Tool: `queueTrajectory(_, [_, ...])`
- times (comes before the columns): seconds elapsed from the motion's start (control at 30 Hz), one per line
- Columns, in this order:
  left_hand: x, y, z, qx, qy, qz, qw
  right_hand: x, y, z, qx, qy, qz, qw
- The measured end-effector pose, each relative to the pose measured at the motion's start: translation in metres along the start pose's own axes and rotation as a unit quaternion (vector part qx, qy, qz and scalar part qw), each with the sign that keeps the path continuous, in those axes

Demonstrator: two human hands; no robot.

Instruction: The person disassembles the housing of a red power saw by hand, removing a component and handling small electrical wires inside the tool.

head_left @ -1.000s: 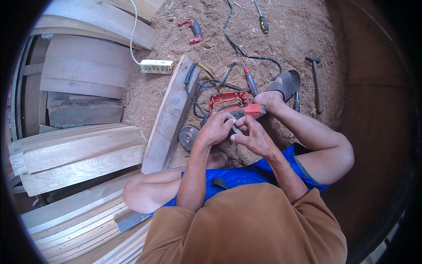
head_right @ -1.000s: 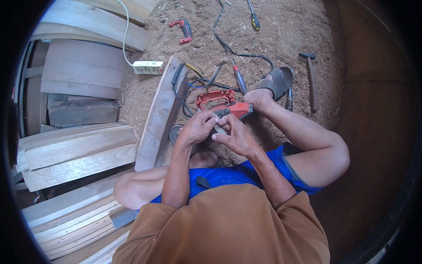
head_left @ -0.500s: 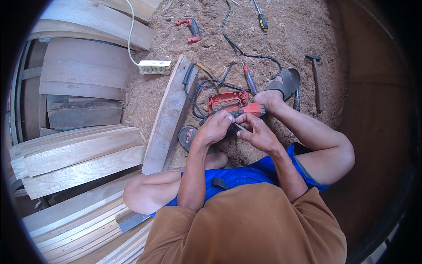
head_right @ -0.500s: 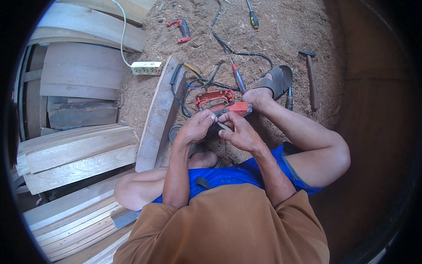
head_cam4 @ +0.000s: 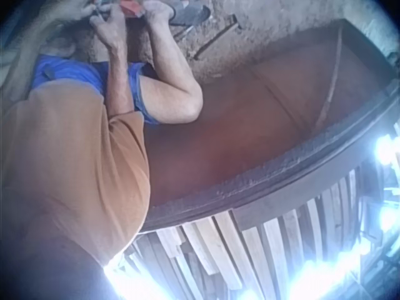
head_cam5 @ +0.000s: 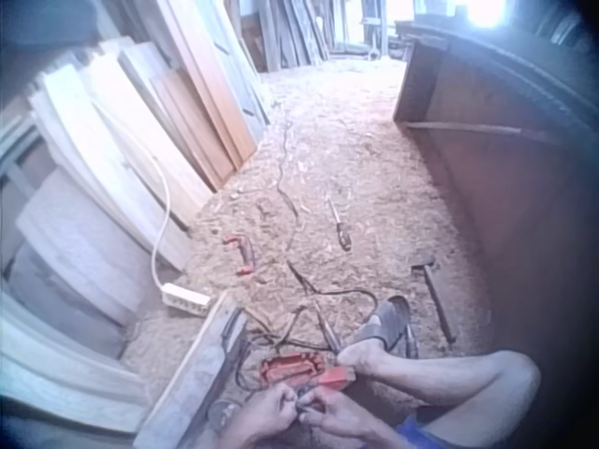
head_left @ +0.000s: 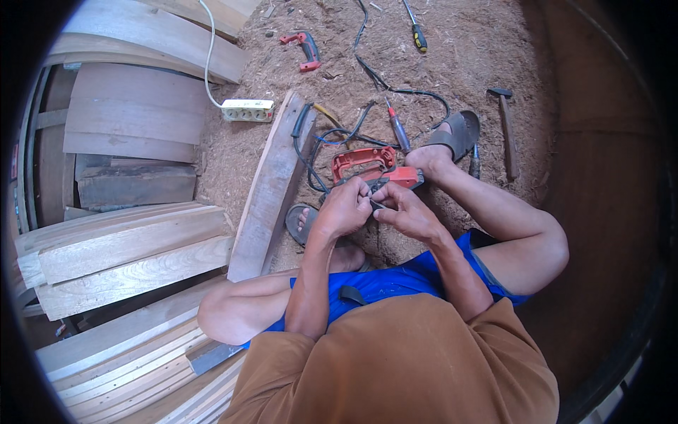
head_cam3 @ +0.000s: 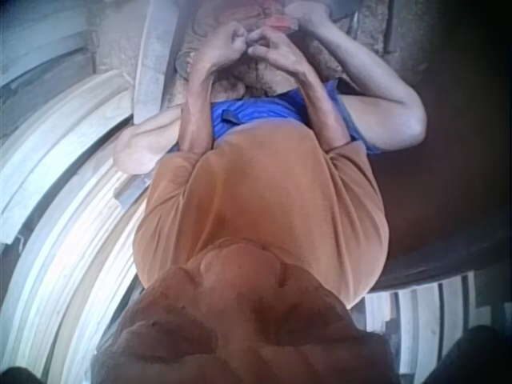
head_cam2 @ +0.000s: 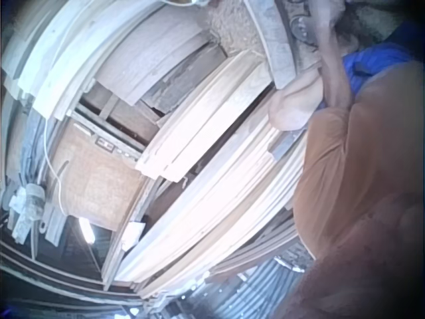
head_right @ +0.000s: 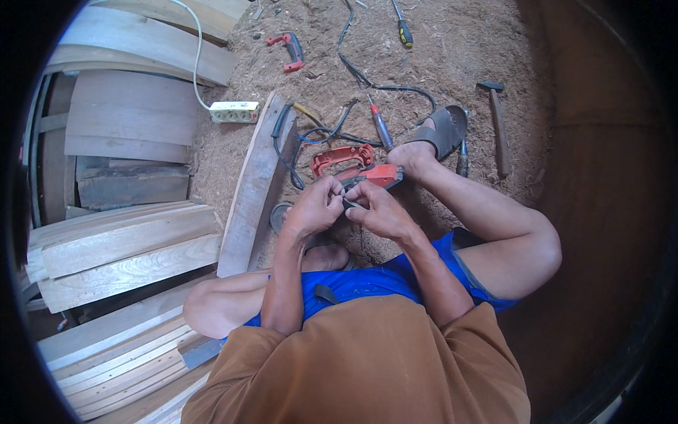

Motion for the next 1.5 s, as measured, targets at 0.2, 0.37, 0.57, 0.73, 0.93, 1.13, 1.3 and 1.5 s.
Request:
queueTrajectory(0.2, [-0.014, -0.013, -0.007, 0.083, -0.13, 0.123, 0.98, 0.013, 0.003, 0.015, -0.085, -0.097, -0.07, 0.989])
queueTrajectory(0.37, [-0.022, -0.016, -0.01, 0.088, -0.134, 0.122, 0.98, 0.018, 0.065, -0.019, -0.024, -0.169, -0.32, 0.932])
queueTrajectory(0.57, [-0.025, -0.027, -0.014, 0.092, -0.181, 0.049, 0.978, 0.02, 0.025, 0.006, -0.023, -0.157, -0.139, 0.977])
queueTrajectory(0.73, [-0.025, -0.025, -0.019, 0.151, -0.196, 0.038, 0.968, 0.037, 0.004, 0.023, 0.069, -0.118, 0.154, 0.979])
queueTrajectory(0.93, [-0.025, -0.027, -0.027, 0.097, -0.167, -0.102, 0.976, 0.036, -0.002, 0.03, 0.11, -0.148, 0.242, 0.953])
queueTrajectory(1.13, [-0.029, -0.021, -0.035, 0.099, -0.159, -0.085, 0.979, 0.031, -0.005, 0.045, 0.093, -0.151, 0.183, 0.967])
queueTrajectory(1.3, [-0.035, -0.009, -0.027, 0.034, -0.215, -0.098, 0.971, 0.035, -0.004, 0.047, 0.037, -0.168, 0.137, 0.976])
queueTrajectory(1.5, [-0.039, -0.001, -0.011, 0.03, -0.174, -0.103, 0.979, 0.036, -0.01, 0.045, 0.087, -0.137, 0.191, 0.968])
Point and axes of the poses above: each hand's wrist, its own z-axis towards the middle knuckle, its own x-axis out of the palm, y = z × x, the point moved 5 cm from there along z, towards the middle knuckle, and after that the axes turned 10 degrees about -z, right-handed, at the moved point
